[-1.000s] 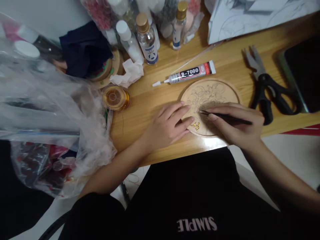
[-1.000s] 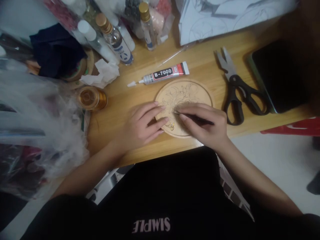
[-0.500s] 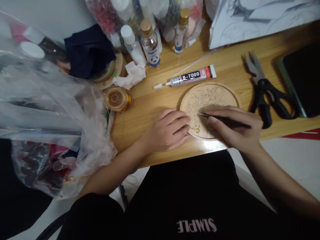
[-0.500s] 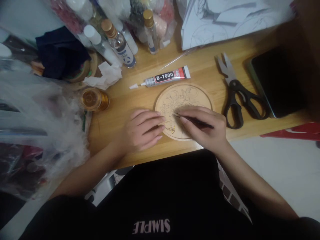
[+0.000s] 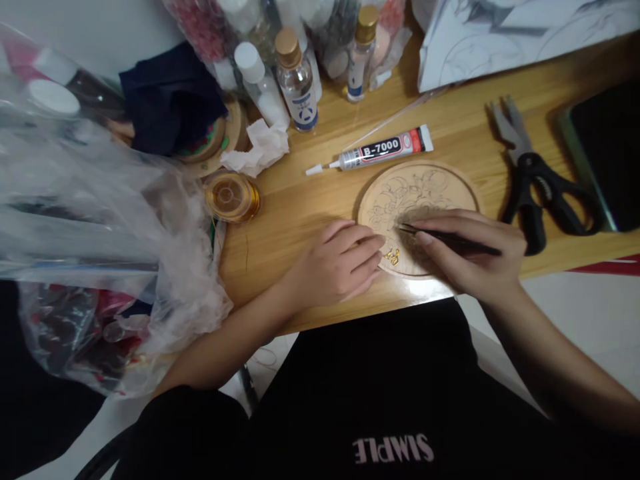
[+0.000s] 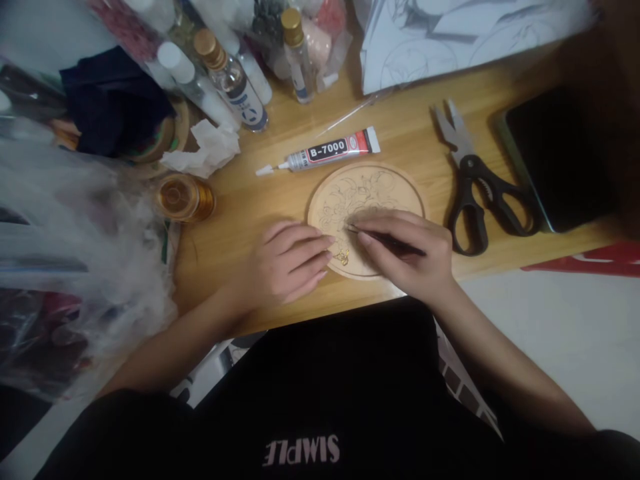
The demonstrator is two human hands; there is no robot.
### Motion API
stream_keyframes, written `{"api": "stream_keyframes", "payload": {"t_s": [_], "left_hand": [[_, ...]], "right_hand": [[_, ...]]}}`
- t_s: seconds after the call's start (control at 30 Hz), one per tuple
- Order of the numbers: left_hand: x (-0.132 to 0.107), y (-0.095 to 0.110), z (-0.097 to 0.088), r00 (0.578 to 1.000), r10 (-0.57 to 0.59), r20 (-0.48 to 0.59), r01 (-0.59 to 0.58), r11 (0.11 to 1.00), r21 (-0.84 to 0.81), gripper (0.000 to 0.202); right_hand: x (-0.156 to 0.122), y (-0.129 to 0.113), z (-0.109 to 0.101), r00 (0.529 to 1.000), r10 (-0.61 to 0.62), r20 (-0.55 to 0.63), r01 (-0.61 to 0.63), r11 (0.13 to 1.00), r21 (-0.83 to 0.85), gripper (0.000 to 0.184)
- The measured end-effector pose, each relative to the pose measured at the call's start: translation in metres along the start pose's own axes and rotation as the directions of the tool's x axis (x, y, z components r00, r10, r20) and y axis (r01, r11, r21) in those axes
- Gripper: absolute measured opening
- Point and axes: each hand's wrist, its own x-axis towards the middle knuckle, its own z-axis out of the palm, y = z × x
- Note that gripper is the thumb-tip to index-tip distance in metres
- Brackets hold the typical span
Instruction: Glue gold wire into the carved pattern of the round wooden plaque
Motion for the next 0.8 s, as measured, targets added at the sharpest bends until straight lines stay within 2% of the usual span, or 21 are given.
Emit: {"api": "stream_keyframes", "payload": {"t_s": [0.27,0.67,0.73,0.8], "left_hand": [[-0.0011,0.0006,-0.0007,0.997,0.058,0.044,-0.060,0.997,0.044,0.024],[-0.0008,-0.0004,0.0001,0.995,-0.012,0.095,0.020,0.996,-0.087,0.021],[-0.0027,-0.0025,0.0014,0.997,-0.030,0.066,0.037,0.993,-0.112,0.023],[-0.0047,-0.0042,0.0033,0.997,-0.081,-0.009,0.080,0.991,-0.107,0.024]], "right_hand": [[0.0014,-0.0006,0.0005,1.000,0.009,-0.009,-0.009,1.000,0.003,0.037],[-0.0006,-0.0014,0.0010,1.000,0.019,0.000,-0.019,1.000,-0.005,0.034],[-0.0002,-0.0008,0.0008,1.000,0.021,-0.003,-0.021,1.000,-0.001,0.036],[0.0004,-0.0002,0.0010,1.000,0.018,-0.010,-0.018,1.000,0.008,0.036]]}}
